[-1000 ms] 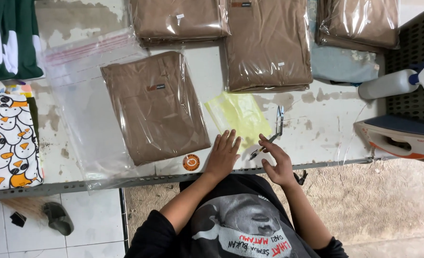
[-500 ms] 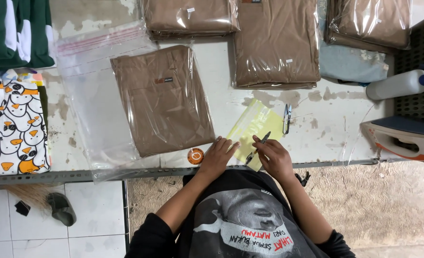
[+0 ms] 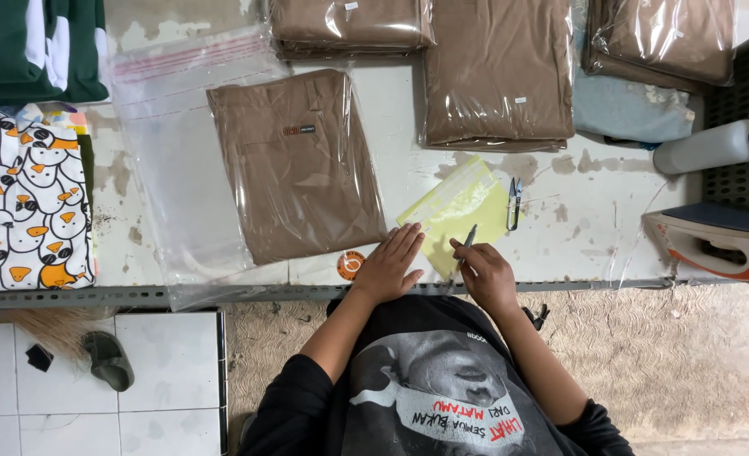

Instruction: Labeling, folding, and bagging trousers for shipment in a garment factory.

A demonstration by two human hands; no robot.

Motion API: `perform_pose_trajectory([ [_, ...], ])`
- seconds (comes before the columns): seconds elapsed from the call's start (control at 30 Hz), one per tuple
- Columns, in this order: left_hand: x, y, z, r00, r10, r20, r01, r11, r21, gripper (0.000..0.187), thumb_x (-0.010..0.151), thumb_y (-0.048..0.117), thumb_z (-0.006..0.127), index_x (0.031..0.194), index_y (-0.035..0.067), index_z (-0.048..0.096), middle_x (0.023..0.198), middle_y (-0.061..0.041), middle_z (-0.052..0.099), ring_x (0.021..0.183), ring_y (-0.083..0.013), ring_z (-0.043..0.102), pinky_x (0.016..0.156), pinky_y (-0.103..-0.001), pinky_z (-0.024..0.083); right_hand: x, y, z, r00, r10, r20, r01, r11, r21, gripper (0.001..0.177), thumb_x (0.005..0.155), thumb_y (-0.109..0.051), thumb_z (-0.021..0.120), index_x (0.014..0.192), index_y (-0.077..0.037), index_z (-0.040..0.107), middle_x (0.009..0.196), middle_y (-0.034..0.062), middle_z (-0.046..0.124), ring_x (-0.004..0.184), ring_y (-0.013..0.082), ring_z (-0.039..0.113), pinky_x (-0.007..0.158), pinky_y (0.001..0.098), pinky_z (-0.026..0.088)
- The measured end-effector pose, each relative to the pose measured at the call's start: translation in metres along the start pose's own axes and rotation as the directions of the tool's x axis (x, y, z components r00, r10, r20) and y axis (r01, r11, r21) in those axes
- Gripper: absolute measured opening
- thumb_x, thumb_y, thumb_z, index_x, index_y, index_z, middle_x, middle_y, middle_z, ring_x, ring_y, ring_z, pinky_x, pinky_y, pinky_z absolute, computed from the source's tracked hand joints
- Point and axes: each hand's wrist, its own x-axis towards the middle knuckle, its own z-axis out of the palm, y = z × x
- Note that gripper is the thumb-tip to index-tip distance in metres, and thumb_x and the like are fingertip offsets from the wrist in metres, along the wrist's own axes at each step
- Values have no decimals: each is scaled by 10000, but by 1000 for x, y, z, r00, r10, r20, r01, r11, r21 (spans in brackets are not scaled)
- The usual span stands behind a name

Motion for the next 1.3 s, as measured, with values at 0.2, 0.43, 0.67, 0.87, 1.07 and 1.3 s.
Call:
perform_pose_trajectory([
  [0.2,-5,-1,3,1000,3,16,-3,998,-60,666,1044,492,419,1571,88,369,1572,-245,372,1483,-384,336,1243,-474,274,-5,7,12,909,369,197,-415,739,532,287,1107,-358,358,1079,-112,503,725,99,766,668,229,734,655,347,551],
  [0.43,-2,-5,3,999,8,-39,-9,1000,-24,639,1022,486,459,1540,115,426,1567,-249,391,1468,-384,367,1223,-466,314,31,44,47,814,511,277,-518,420,745,479,1130,-308,381,1076,70,669,875,248,689,775,319,710,653,404,620],
  [0.67,-4,-7,22,1000,-23,-17,23,999,25,729,1003,545,396,1539,52,383,1503,-241,431,1440,-364,382,1209,-448,343,63,57,68,858,465,220,-498,643,582,183,830,-55,799,925,65,699,651,198,659,520,198,643,511,316,529],
  [0.87,1,-7,17,986,41,-164,-19,991,130,715,989,531,404,1403,-44,502,1510,-273,438,1420,-379,418,1195,-437,378,64,59,80,891,421,167,-440,718,540,42,867,-64,723,881,-27,710,676,141,678,599,184,628,600,328,490],
  [1.07,7,-7,4,984,1,-177,26,988,153,759,951,524,410,1505,6,434,1538,-224,442,1429,-340,425,1197,-409,385,54,59,83,895,406,182,-431,688,584,118,811,-30,763,921,-6,729,695,140,688,632,177,636,623,307,498],
  [1.3,6,-6,7,979,-16,-204,51,984,170,771,925,510,424,1537,42,423,1557,-208,445,1431,-328,433,1205,-402,371,36,69,104,904,399,155,-426,799,425,141,817,-111,824,900,-34,739,693,169,698,582,240,647,547,351,461],
])
